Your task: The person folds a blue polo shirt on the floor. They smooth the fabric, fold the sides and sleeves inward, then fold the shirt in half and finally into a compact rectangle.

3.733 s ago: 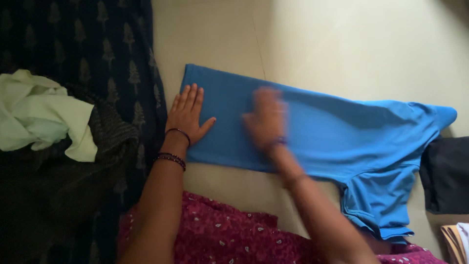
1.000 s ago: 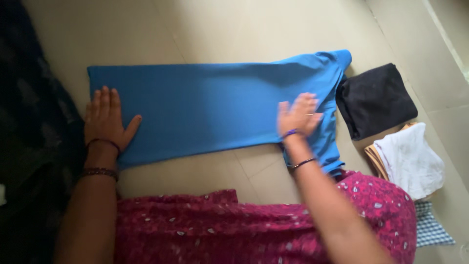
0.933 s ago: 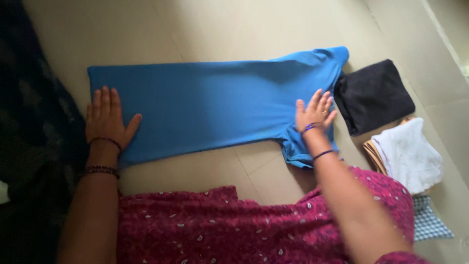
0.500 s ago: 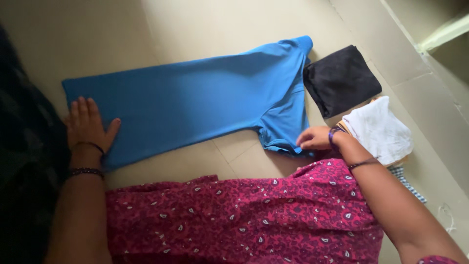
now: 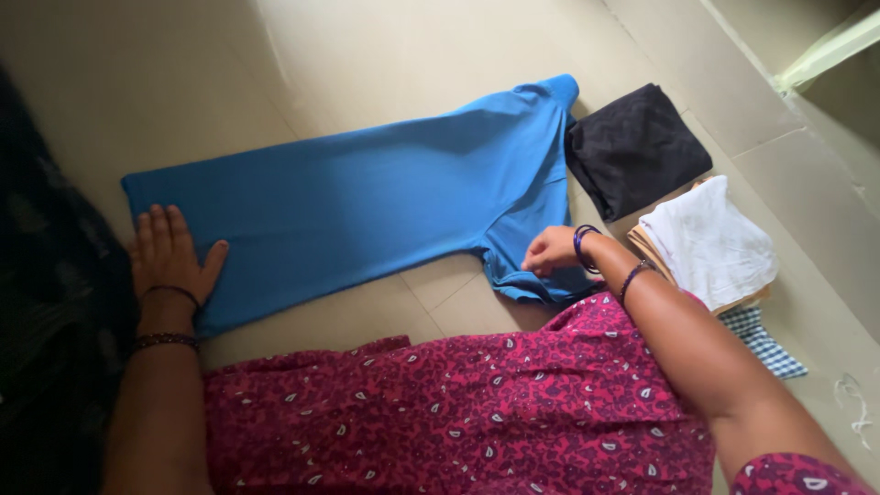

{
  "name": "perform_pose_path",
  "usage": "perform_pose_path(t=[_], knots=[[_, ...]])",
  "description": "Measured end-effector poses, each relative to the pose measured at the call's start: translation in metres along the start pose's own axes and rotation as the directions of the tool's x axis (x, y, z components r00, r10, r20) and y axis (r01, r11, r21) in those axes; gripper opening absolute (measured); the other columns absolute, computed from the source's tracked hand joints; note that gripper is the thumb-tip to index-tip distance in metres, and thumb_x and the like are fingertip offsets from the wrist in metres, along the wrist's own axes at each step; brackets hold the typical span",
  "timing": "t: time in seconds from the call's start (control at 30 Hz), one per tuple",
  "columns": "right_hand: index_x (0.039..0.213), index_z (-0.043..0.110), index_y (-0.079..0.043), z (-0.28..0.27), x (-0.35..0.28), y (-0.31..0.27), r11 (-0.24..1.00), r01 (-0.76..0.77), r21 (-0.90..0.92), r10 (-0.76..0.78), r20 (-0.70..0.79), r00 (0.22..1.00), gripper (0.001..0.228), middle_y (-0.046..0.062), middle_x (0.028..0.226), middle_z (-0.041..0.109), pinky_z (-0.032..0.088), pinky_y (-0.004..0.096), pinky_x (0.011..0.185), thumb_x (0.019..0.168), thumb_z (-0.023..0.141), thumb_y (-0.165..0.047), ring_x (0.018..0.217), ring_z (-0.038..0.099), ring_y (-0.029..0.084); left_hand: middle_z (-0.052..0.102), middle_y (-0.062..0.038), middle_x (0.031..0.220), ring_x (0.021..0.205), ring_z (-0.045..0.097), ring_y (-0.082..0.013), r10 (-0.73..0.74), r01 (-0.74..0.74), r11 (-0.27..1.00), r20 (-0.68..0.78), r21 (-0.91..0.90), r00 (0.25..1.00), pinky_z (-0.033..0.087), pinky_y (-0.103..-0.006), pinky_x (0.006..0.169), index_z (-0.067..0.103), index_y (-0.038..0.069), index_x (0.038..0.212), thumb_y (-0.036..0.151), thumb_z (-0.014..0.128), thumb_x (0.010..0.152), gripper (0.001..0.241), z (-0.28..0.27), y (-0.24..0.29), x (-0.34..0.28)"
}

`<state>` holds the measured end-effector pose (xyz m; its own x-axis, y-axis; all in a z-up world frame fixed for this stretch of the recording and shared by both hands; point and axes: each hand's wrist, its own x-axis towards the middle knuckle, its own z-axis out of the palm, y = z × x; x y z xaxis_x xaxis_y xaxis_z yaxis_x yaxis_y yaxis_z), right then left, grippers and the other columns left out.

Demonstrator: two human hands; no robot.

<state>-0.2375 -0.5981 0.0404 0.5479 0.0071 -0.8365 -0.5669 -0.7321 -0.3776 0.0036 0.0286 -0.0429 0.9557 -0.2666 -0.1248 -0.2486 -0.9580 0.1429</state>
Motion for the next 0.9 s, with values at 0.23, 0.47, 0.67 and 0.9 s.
perform_pose_path(t=[0.23, 0.47, 0.67, 0.9], knots=[[0.095, 0.082, -0.006, -0.019, 0.006, 0.025, 0.993, 0.036, 0.111, -0.016, -0.176, 0.984, 0.036, 0.006, 0.087, 0.081, 0.060, 0.030, 0.074, 0.084, 0.077, -0.040, 0.077, 0.075, 0.014, 0.003, -0.013, 0.171, 0.157, -0.001, -0.0301, -0.004, 0.005, 0.999, 0.012, -0.037, 1.000, 0.004, -0.0497, 0.124, 0.006, 0.009, 0.163, 0.075, 0.034, 0.090, 0.103, -0.003, 0.001, 0.000], [0.099, 0.078, -0.009, -0.036, 0.005, 0.051, 0.963, -0.217, -0.157, 0.100, -0.541, 0.835, 0.046, 0.010, 0.091, 0.077, 0.056, 0.034, 0.078, 0.074, 0.091, -0.046, 0.082, 0.071, 0.021, 0.020, -0.018, 0.168, 0.150, 0.019, -0.0389, 0.058, -0.027, 0.977, -0.141, 0.211, 0.988, 0.015, -0.0496, 0.121, 0.027, 0.010, 0.162, 0.069, 0.053, 0.089, 0.097, -0.024, 0.014, -0.007], [0.109, 0.074, -0.018, -0.030, 0.008, 0.045, 0.949, 0.246, -0.197, -0.297, -0.301, 0.906, 0.043, 0.005, 0.098, 0.079, 0.058, 0.031, 0.082, 0.070, 0.083, -0.036, 0.091, 0.074, 0.016, 0.053, -0.005, 0.146, 0.140, 0.046, -0.0305, 0.130, -0.189, 0.968, 0.318, 0.163, 0.939, 0.041, -0.0413, 0.122, 0.062, 0.027, 0.134, 0.056, 0.083, 0.076, 0.068, -0.065, 0.061, -0.032], [0.136, 0.056, -0.016, 0.015, -0.052, -0.048, 0.858, -0.054, -0.510, 0.007, -0.094, 0.996, 0.101, 0.013, 0.133, 0.065, 0.053, 0.040, 0.101, 0.056, 0.093, -0.064, 0.121, 0.064, 0.030, 0.036, -0.010, 0.149, 0.141, 0.032, -0.0341, -0.037, -0.038, 0.990, 0.499, 0.139, 0.866, 0.035, -0.0460, 0.118, 0.038, 0.023, 0.148, 0.042, 0.108, 0.052, 0.120, -0.080, 0.080, -0.074]])
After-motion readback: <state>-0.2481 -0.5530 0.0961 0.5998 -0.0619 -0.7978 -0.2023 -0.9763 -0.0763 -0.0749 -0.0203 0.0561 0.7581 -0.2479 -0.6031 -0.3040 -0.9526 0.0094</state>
